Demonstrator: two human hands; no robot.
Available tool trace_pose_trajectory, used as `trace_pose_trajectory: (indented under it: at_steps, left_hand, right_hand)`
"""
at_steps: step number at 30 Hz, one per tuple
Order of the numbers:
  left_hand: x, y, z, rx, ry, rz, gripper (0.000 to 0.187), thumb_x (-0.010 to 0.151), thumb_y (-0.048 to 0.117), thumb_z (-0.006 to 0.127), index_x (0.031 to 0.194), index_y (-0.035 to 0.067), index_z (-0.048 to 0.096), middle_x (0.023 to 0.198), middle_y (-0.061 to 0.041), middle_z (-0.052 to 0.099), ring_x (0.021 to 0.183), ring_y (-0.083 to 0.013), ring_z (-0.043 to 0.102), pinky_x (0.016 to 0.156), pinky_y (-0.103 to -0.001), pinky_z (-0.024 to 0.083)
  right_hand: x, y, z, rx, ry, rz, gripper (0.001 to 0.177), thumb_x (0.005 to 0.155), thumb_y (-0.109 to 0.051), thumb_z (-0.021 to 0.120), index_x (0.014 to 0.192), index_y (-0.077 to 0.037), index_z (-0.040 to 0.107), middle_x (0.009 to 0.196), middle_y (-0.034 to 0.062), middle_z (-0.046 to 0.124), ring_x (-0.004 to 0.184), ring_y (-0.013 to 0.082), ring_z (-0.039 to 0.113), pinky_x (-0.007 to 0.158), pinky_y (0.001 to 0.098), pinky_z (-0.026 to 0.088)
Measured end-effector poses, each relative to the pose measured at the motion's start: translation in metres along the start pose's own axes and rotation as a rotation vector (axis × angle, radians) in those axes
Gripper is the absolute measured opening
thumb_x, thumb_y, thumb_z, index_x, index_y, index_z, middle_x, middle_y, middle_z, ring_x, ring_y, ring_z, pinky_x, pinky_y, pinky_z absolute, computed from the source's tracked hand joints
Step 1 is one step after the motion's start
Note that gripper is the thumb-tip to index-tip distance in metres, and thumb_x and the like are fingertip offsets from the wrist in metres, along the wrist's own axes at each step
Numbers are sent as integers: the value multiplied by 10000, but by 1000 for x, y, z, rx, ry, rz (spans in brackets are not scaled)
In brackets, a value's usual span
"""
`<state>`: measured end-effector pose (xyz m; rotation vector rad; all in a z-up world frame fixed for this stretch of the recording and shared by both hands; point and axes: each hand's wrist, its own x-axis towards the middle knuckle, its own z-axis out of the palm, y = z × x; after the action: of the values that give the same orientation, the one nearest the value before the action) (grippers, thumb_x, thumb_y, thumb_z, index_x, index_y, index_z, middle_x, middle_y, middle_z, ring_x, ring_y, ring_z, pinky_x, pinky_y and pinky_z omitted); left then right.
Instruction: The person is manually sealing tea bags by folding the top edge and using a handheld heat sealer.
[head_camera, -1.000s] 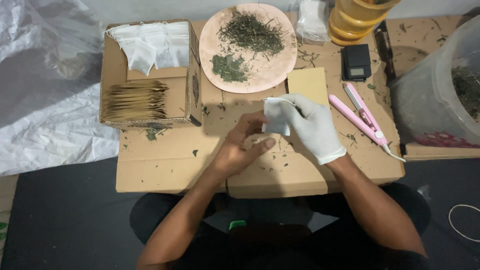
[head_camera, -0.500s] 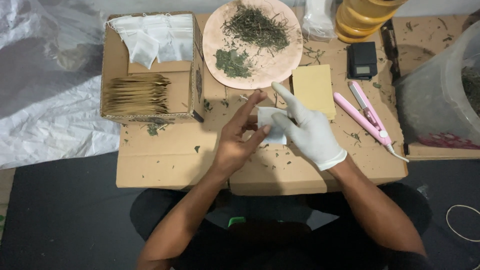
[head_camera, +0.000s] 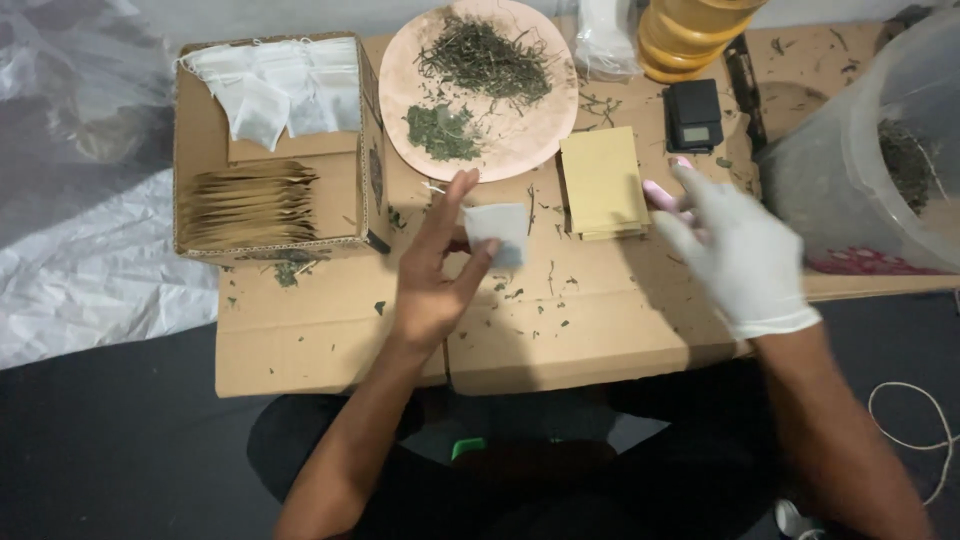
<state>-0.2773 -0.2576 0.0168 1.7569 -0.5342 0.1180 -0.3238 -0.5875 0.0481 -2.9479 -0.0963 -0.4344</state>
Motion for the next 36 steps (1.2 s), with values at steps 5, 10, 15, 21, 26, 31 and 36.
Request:
trace_pose_trajectory:
  at_steps: [5,10,15,21,26,31,36]
  left_hand:
    - [3,6,-10,26,12,41,800,1028,-52,771,1719,47,379,1715,-156,561,1098,-191,743,933,-286,648]
    - [2,5,-14,6,3,50,801,1019,-69,771,1714,58,392,1730,-162,536,1074,-165,741,927,-276,643]
    - [3,12,-17,46,-16,83,768,1019,-59,780,1696,48,433,1564,-139,649,984,-152,659,906,-278,610]
    - [0,3,-15,66,-16,110,804,1045,-4,809,1725,115,395,1732,-128,567,1081,-155,713,965,-282,655]
    - [-2,6,-11,41,-48,117,788,1049,-17,804,1721,109,412,1750,-133,558,1162,-170,748,960,-284,641]
    - [-8,-3,-3,168,-137,139,822,1095,131,779,1765,213,309,1715,-110,590,1234,-217,778,1060,-350,675]
    - [-13,-3,5,248,-135,256,937,998,-1,861,1760,188,350,1764,-98,554,1534,-297,709,1221,-377,667]
  right_hand:
    - [-17,41,15,-237,-235,194,493,1120,-587,705,1219,-104,691,946,174,733,723,362,727,610,468,576]
    - [-14,45,38,-230,-337,269,562,989,-630,818,1156,-107,700,1019,141,776,776,345,788,615,468,608]
    - [-20,65,68,-294,-189,263,474,1054,-578,765,1200,-132,695,1065,182,706,900,424,723,663,548,607]
    - [-19,50,23,-99,-339,319,371,1089,-341,776,1292,-32,744,1075,208,702,816,362,711,769,485,618]
    - [-30,47,-22,106,-388,313,599,1012,-324,786,1523,-36,666,1238,202,738,967,375,751,857,469,595]
    - [-6,1,-58,258,-622,321,593,977,-357,746,1542,-195,663,1061,76,878,758,225,842,660,347,688]
    - [18,-49,-67,343,-743,250,657,913,-468,760,1555,-333,713,1013,3,913,759,172,833,629,332,603]
